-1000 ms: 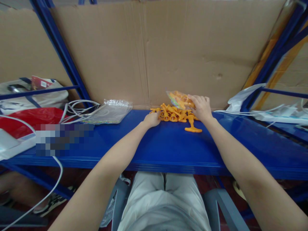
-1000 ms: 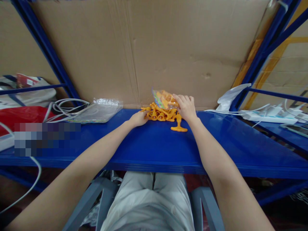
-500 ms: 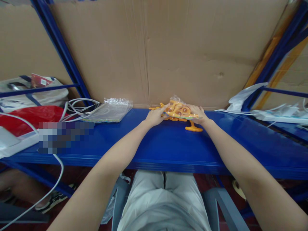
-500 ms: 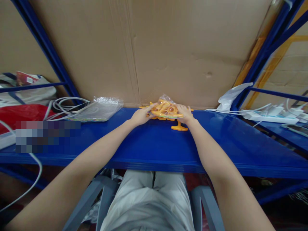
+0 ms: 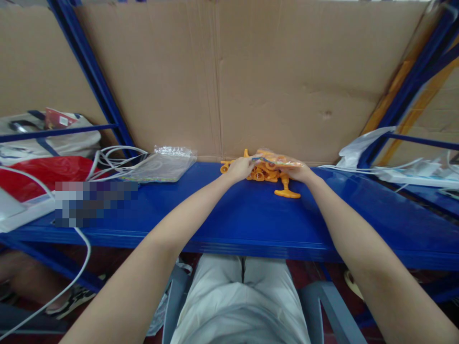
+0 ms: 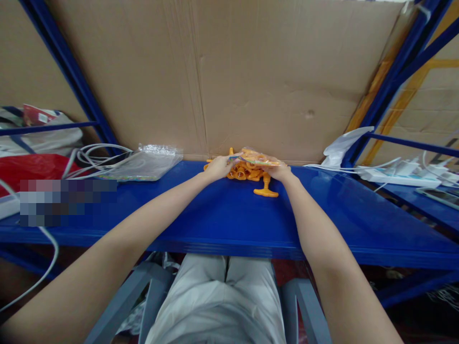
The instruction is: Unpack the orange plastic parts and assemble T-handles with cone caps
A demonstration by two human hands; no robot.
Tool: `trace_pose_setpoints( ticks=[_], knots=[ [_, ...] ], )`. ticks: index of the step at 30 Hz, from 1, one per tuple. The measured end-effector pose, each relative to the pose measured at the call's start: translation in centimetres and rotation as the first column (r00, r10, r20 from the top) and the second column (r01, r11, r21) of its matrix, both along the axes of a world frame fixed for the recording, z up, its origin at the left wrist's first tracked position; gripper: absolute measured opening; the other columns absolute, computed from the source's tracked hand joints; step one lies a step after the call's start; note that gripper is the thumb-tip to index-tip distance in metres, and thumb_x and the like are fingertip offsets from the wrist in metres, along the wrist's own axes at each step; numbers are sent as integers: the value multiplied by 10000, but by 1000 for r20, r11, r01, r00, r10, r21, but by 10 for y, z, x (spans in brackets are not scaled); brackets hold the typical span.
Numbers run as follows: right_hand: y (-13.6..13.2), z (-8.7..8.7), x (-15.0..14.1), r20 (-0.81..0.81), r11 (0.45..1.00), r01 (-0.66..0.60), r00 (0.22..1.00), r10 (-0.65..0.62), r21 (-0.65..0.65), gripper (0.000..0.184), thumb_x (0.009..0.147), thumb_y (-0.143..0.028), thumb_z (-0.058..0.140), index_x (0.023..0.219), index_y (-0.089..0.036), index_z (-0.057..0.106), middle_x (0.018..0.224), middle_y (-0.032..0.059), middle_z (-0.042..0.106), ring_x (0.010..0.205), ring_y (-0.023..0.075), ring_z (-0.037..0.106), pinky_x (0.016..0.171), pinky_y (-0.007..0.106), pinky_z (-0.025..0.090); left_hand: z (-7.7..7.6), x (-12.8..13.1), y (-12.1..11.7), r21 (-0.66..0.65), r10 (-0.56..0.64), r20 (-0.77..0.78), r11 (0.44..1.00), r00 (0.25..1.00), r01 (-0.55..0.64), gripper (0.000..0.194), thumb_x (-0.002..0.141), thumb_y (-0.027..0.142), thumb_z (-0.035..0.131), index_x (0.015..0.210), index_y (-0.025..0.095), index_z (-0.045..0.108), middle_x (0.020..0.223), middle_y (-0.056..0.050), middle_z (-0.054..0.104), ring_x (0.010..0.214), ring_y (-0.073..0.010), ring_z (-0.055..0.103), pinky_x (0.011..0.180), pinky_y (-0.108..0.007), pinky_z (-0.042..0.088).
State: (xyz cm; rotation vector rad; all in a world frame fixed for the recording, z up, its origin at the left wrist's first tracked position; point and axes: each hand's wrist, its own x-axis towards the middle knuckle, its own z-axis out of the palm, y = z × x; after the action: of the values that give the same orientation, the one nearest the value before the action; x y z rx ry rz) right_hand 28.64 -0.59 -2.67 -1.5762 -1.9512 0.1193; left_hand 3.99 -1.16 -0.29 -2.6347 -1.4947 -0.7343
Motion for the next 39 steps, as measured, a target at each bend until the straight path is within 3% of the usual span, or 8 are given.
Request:
trace_pose_setpoints(
  ticks=[3,7,15,19,23,29,32,39],
  knots=[
    [-9,11,3,-249,996,-83,965,78,-11,250,753,-321,762,990,-243,746,1137,54,770,1048,261,722,912,410,597,10,10,5,29,83,4,996,997,-83,458,1067,398,364,1234,172,725,1130,-157,756,1102,-283,706,917,-336,514],
    [-21,35,16,-353,998,-44,934,53,32,365,618,-408,885,877,-190,749,901,61,783,871,269,737,764,380,620,21,22,10,32,132,28,991,991,-132,461,1067,368,354,1173,131,736,1153,-186,744,1113,-287,697,941,-355,515],
    [-14,63,21,-308,964,242,931,-198,109,283,790,-409,777,683,-162,689,548,42,622,545,185,606,541,301,513,32,30,29,-102,49,235,994,971,-26,393,1044,334,444,1097,72,733,893,-140,763,752,-188,720,766,-278,546],
    [-10,67,23,-206,929,327,934,-291,172,223,839,-350,702,717,-164,693,549,49,605,584,209,609,580,326,512,21,21,40,-116,-63,341,987,938,108,344,966,325,629,1218,108,714,897,-83,759,649,-142,687,662,-227,532],
    [-12,72,23,-45,921,340,940,-338,188,263,871,-402,646,804,-159,722,666,103,667,741,270,665,697,388,550,12,17,44,-206,-54,484,963,874,173,344,1009,312,555,1276,159,708,755,-20,727,512,-113,628,551,-204,492],
    [-20,85,19,102,883,401,895,-435,243,295,898,-434,624,943,-170,746,964,196,718,1060,389,664,905,510,517,23,33,42,-214,-7,702,951,712,221,284,1003,285,567,1149,126,751,687,-30,717,452,-99,619,511,-184,474],
    [-21,89,21,-13,874,400,910,-413,277,316,920,-466,596,964,-186,736,963,182,713,1017,359,682,874,489,538,32,44,37,-238,34,814,930,579,280,322,1034,314,519,1239,137,694,822,-68,761,527,-78,667,518,-142,473],
    [-7,89,31,-437,927,287,885,-160,242,348,906,-495,619,751,-186,656,542,31,599,449,177,564,501,330,511,42,52,20,-188,-13,869,916,494,355,306,1041,308,512,1249,141,663,1035,-106,773,782,-120,760,531,-114,485]
  ],
)
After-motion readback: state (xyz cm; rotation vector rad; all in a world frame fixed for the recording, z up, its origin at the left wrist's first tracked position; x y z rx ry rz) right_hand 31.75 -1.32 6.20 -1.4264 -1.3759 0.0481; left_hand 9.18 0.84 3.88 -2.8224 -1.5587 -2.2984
